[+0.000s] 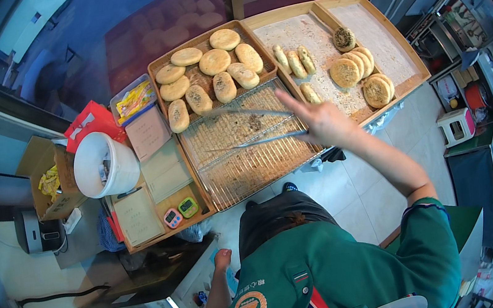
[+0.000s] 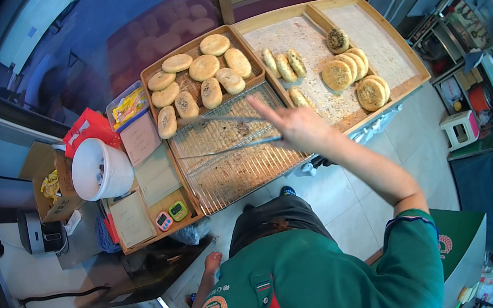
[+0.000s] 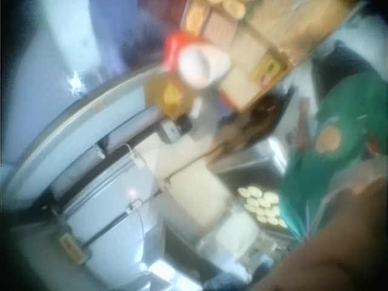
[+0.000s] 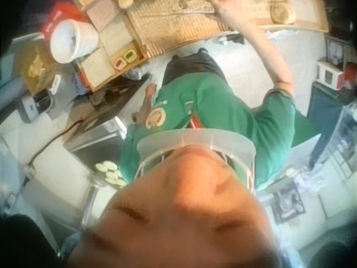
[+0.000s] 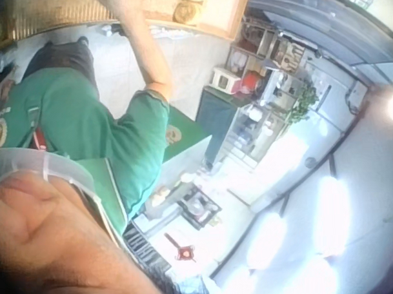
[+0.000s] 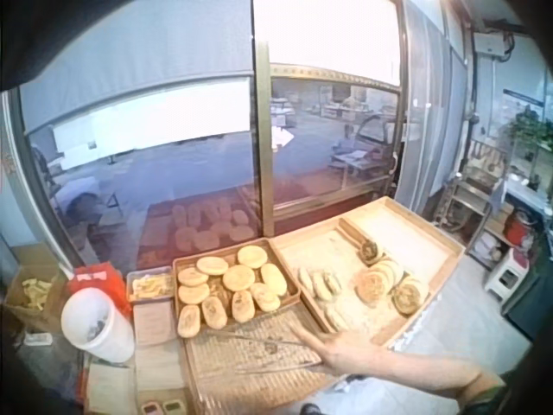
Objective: The person rolls dough balls into thin sheets, spreads a yellow filling, folds and shapes them into rounds, then cooks them on a flat griddle. They flip the cakes with tongs and transfer finished pieces to a cooling rack.
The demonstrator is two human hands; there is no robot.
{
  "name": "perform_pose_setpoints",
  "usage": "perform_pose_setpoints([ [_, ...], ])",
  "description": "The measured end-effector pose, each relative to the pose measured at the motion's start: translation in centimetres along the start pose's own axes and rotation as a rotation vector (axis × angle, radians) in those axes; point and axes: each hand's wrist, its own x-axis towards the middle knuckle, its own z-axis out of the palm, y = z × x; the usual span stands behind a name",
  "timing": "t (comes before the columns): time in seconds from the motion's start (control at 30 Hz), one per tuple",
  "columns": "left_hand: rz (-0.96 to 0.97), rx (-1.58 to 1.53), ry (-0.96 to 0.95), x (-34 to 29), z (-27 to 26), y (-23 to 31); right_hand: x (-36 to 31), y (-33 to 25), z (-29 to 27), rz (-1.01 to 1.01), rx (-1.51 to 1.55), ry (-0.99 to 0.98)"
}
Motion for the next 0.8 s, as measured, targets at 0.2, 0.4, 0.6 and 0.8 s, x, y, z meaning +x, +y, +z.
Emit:
perform_pose_setpoints([
  [0.2, -0.042, -0.076, 0.029, -0.4, -0.1, -0.3, -1.2, -2.4, 10.2, 0.067, 0.197, -0.035],
  [0.4, 0.065, 0.088, -0.014, -0.6, -0.1, -1.8, 0.2, -5.7, 15.6, 0.163, 0.317, 0.011],
  [0.6, 0.067, 0.040, -0.046, 0.3, -1.0, -2.2, 2.8, -7.3, 19.8, 0.161, 0.288, 0.079],
  [0.8, 0.024, -0.169, 0.025, 0.5, -1.1, -2.3, 4.2, -6.8, 22.2, 0.174, 0.299, 0.109],
])
